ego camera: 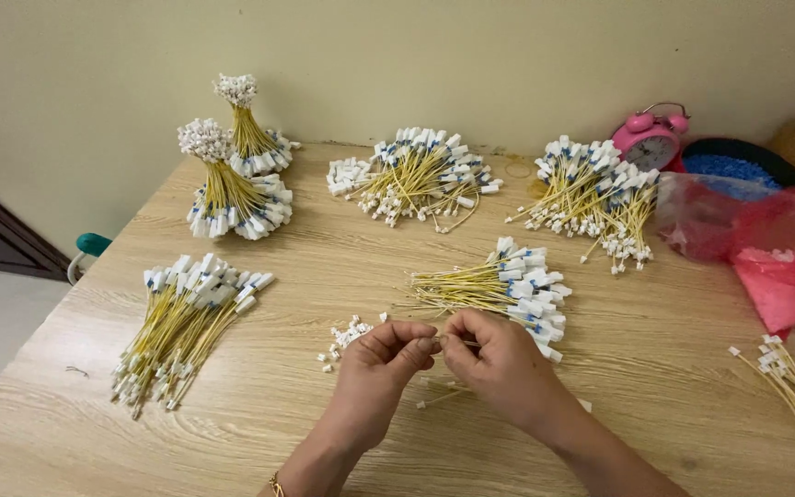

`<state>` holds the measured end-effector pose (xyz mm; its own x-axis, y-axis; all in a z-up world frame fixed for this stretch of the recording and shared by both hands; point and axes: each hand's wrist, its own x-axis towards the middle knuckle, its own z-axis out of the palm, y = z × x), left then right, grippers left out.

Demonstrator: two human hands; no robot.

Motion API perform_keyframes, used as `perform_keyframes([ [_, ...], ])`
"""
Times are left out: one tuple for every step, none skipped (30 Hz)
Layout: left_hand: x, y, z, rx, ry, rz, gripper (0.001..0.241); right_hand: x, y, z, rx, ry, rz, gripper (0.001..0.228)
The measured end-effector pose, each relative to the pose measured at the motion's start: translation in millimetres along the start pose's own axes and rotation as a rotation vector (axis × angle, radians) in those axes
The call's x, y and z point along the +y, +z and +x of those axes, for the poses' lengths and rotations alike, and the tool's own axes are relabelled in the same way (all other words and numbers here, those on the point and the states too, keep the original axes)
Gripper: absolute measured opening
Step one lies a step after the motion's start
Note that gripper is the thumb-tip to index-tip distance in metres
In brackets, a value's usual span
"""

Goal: Assemble small plastic connectors onto yellow electrical wires at a workshop table.

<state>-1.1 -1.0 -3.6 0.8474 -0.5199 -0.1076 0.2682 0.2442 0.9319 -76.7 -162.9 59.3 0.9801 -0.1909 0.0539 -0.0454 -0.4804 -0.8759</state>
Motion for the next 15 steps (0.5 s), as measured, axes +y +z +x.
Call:
perform_keyframes([
  [0.9,-1.1,-1.3,0.002,0.0,0.001,0.014,-1.1,1.1,-0.1,-0.002,-0.001,0.001,0.016],
  [1.9,-1.4,-1.9,0.004,0.003,0.02,0.013,-2.2,1.2,-0.5,-0.015,0.043,0.022,0.017],
  [3.1,-1.5,-2.6,0.005,0.006,0.039,0.013,-3.5,1.2,-1.0,-0.029,0.086,0.043,0.018],
  [7.5,-0.3,-2.3,-0.005,0.01,0.036,0.013,-2.2,-2.7,1.7,-0.019,0.085,0.037,0.018],
  [11.6,0.8,-2.1,-0.005,0.007,0.103,0.014,-0.7,-6.6,4.1,-0.061,0.098,0.003,0.019],
  [13.8,1.8,-3.9,-0.004,-0.001,0.168,0.015,2.0,-9.7,4.5,-0.106,0.117,-0.029,0.022],
  [15.1,3.8,-7.1,-0.012,-0.002,0.165,0.015,5.4,-17.8,6.9,-0.099,0.121,-0.034,0.022],
  [17.4,5.2,-9.8,-0.014,0.004,0.313,0.015,7.8,-25.8,10.6,-0.124,0.122,-0.121,0.024],
  [20.1,6.2,-12.5,-0.015,0.011,0.462,0.016,9.7,-33.7,14.4,-0.149,0.123,-0.209,0.026],
  [24.2,9.3,-15.0,-0.017,0.018,0.457,0.016,11.1,-45.9,25.2,-0.146,0.119,-0.216,0.026],
  [28.3,12.4,-17.7,0.003,0.02,0.594,0.015,12.0,-58.1,35.9,-0.033,0.151,-0.33,0.027],
  [32.7,15.0,-21.0,0.023,0.02,0.732,0.015,12.6,-69.9,45.8,0.082,0.184,-0.44,0.029],
  [25.3,10.0,-18.9,0.021,0.027,0.729,0.015,22.9,-79.2,58.9,0.087,0.181,-0.446,0.029],
  [18.3,5.3,-16.1,0.012,0.133,0.822,0.013,33.2,-89.2,71.8,0.161,0.087,-0.632,0.028],
  [11.3,0.9,-12.9,0.005,0.24,0.913,0.011,43.5,-99.8,84.8,0.234,-0.01,-0.818,0.028],
])
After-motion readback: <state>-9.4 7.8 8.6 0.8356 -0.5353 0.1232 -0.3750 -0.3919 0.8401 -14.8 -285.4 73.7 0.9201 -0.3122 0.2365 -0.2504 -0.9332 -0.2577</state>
